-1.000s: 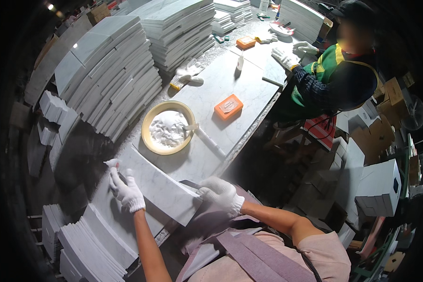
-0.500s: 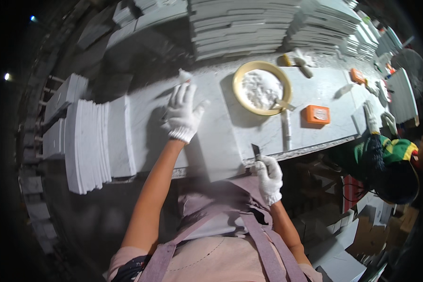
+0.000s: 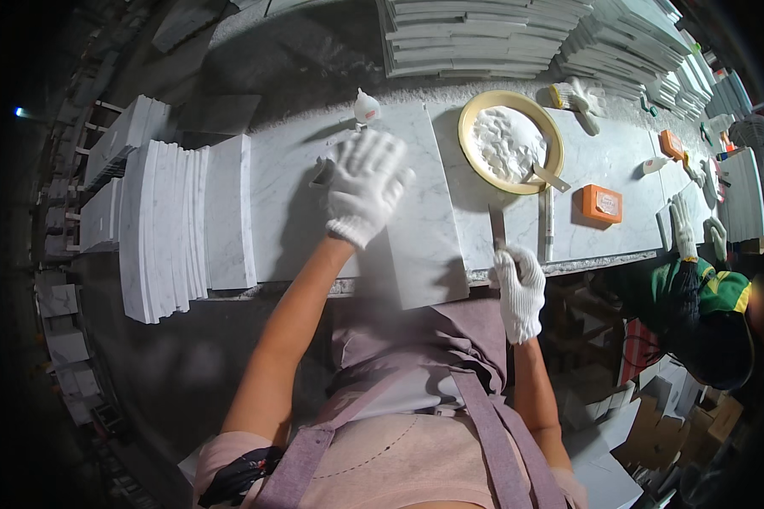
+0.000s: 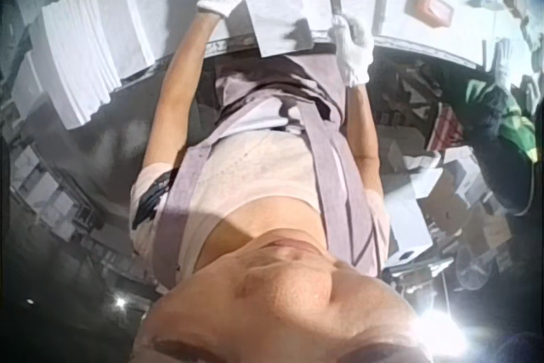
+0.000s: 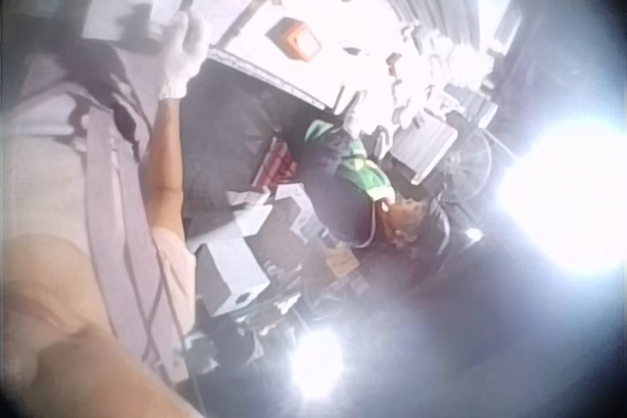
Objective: The person repeatedly picks white rectangular tiles from a stack, applies a white paste from a bowl to the edges, and smooths the edges with a metal scraper. The person then places the finished tiles back into a stack. A coworker performs similar work across the table.
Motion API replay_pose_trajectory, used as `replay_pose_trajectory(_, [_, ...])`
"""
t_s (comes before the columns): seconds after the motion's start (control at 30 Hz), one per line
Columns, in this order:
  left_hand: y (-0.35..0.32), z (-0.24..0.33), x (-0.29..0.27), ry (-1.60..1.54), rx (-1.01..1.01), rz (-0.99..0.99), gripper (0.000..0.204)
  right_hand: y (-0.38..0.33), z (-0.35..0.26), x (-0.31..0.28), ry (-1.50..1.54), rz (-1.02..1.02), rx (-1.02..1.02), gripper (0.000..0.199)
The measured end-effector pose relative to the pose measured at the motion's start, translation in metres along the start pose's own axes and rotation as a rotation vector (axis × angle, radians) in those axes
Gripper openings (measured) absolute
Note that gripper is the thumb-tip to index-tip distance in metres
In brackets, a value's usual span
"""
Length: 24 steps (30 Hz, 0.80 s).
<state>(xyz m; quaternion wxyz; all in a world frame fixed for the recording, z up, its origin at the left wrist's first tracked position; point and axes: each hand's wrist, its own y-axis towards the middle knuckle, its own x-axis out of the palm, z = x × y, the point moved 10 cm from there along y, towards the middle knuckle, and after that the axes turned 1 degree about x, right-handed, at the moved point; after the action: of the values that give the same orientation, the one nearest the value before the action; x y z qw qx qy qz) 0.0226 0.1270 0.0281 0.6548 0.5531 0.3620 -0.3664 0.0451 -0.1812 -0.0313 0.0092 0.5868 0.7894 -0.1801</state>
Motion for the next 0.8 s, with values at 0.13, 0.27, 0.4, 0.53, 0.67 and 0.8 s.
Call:
replay_pose_trajectory(0.13, [0.004,-0.017,0.007,0.075,-0.155,-0.086,0.064,0.033,-0.039,0.023,0.086,-0.071,-0.1,0.028])
replay_pose_trajectory(0.27, [-0.012,0.037,-0.006,-0.068,0.123,-0.046,0.056,0.072,-0.091,0.069,-0.126,-0.15,-0.378,0.036])
replay_pose_trajectory(0.4, [-0.051,0.065,-0.026,-0.214,-0.058,0.023,0.052,0.099,-0.115,0.116,-0.576,-0.058,-0.514,0.039])
replay_pose_trajectory(0.53, [-0.074,0.088,-0.03,-0.168,-0.116,0.017,0.058,0.112,-0.13,0.157,-0.817,-0.151,-0.618,0.037])
replay_pose_trajectory(0.67, [-0.078,0.084,-0.013,-0.243,-0.143,-0.111,0.059,0.116,-0.132,0.165,-0.893,-0.2,-0.611,0.037])
replay_pose_trajectory(0.8, [-0.077,0.084,-0.01,-0.221,-0.128,-0.146,0.058,0.117,-0.137,0.172,-0.823,-0.263,-0.704,0.041])
